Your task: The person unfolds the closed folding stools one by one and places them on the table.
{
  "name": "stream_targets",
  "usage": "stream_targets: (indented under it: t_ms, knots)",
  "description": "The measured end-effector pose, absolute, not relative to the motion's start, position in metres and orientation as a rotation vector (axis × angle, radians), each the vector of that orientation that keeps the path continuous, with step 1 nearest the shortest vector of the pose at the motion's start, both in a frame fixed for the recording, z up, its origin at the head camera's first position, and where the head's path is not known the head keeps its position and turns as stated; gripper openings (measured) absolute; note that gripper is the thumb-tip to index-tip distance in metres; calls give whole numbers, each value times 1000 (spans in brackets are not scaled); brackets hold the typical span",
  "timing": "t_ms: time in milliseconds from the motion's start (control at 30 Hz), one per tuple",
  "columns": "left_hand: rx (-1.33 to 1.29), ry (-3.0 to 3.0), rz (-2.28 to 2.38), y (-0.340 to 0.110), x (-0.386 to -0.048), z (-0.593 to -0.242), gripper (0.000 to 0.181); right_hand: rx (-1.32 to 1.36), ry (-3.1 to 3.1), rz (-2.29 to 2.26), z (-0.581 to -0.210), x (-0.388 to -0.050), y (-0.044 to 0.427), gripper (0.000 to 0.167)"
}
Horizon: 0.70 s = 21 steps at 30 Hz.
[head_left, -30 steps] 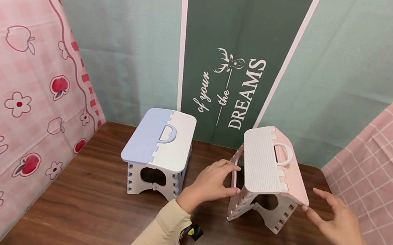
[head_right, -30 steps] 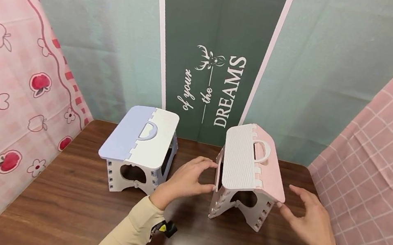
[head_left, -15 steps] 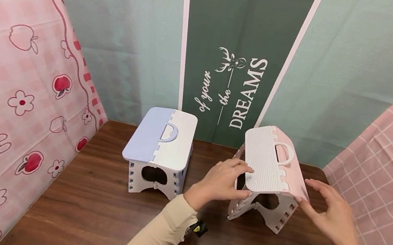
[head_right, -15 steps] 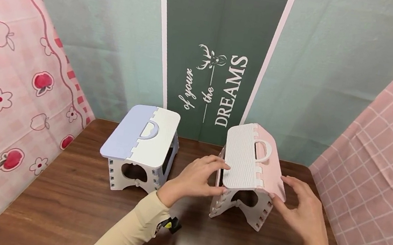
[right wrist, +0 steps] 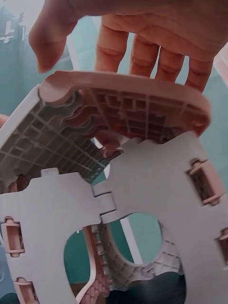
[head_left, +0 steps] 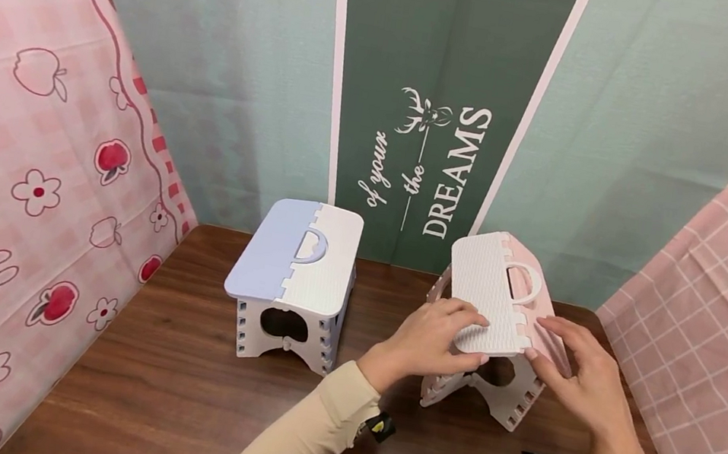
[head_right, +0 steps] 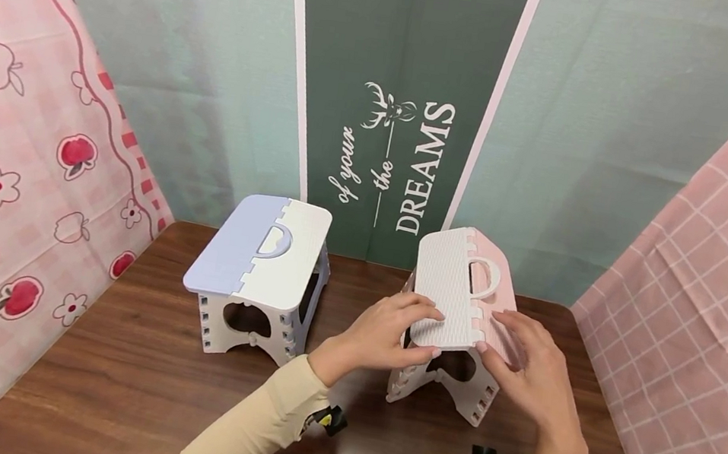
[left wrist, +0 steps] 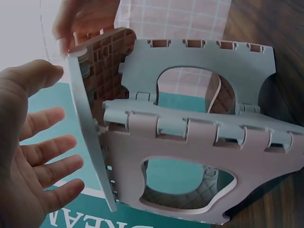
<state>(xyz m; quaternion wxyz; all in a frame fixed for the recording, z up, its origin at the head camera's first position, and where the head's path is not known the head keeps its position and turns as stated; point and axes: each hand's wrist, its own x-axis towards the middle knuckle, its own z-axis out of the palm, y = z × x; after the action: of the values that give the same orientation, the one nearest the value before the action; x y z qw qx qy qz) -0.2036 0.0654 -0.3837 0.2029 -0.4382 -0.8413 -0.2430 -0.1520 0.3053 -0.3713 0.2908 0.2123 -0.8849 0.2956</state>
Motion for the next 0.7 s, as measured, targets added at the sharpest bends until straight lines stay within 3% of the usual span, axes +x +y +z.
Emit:
stream_targets:
  t_ms: [700]
  knots:
    - [-1161, -2390, -610, 86, -203, -389, 40, 554, -2339, 813, -384, -165, 296, 41]
